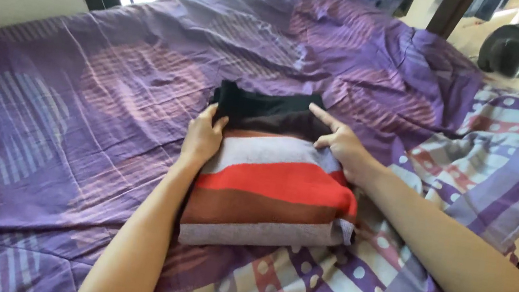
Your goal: Fold a black jacket and a striped sweater on a bed.
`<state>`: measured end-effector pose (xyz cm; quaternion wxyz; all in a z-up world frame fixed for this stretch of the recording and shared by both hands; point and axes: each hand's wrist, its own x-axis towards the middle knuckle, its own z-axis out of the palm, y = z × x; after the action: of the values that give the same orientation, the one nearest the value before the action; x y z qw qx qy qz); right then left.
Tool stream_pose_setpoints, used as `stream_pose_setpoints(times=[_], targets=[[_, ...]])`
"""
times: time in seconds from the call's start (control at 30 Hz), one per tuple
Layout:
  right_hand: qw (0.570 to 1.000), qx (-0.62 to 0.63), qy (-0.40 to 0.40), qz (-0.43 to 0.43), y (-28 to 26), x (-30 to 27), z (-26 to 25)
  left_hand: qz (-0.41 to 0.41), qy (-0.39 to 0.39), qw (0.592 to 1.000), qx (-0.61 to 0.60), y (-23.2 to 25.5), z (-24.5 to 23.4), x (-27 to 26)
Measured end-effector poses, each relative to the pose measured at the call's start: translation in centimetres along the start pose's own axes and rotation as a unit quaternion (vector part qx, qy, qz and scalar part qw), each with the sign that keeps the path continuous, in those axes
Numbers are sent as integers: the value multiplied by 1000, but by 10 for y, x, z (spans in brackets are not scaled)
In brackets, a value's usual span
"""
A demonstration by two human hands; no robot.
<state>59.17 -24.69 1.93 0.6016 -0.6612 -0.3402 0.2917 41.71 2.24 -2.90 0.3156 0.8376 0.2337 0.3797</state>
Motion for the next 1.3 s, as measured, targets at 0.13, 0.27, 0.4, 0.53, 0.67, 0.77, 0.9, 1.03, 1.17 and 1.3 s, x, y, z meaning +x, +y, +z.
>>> stream_pose_setpoints(times=[0.13, 0.27, 0.4, 0.53, 0.67, 0.77, 0.9, 1.03, 1.17, 1.3], targets=[[1000, 21, -14, -19, -11, 1, -1, -4, 11, 1000, -21, 40, -25, -6], [997, -66, -18, -45, -11, -2, -10, 135, 62, 981, 126, 85, -41, -30], [944, -315, 69, -70, -55, -85, -11, 117, -218, 950, 189, 166, -45, -73], [917, -383, 57, -93, -50, -166, 7, 119, -337, 923, 144, 185, -44, -139], [937, -341, 50, -52, -42, -202, 12, 404, -140, 874, 230, 177, -41, -174], [962, -271, 38, 4, -53, -205, 0, 416, -138, 843, 313, 171, -45, -181], [986, -133, -66, 77, -56, -206, -23, 395, -144, 814, 401, 170, -58, -185], [915, -403, 13, 5, -69, -223, 21, 370, -118, 832, 396, 148, -66, -185], [694, -613, -8, -377, -54, -210, 64, 381, -71, 833, 395, 126, -75, -188], [628, -697, -89, -336, -44, -186, 45, 414, -44, 785, 458, 128, -79, -189]])
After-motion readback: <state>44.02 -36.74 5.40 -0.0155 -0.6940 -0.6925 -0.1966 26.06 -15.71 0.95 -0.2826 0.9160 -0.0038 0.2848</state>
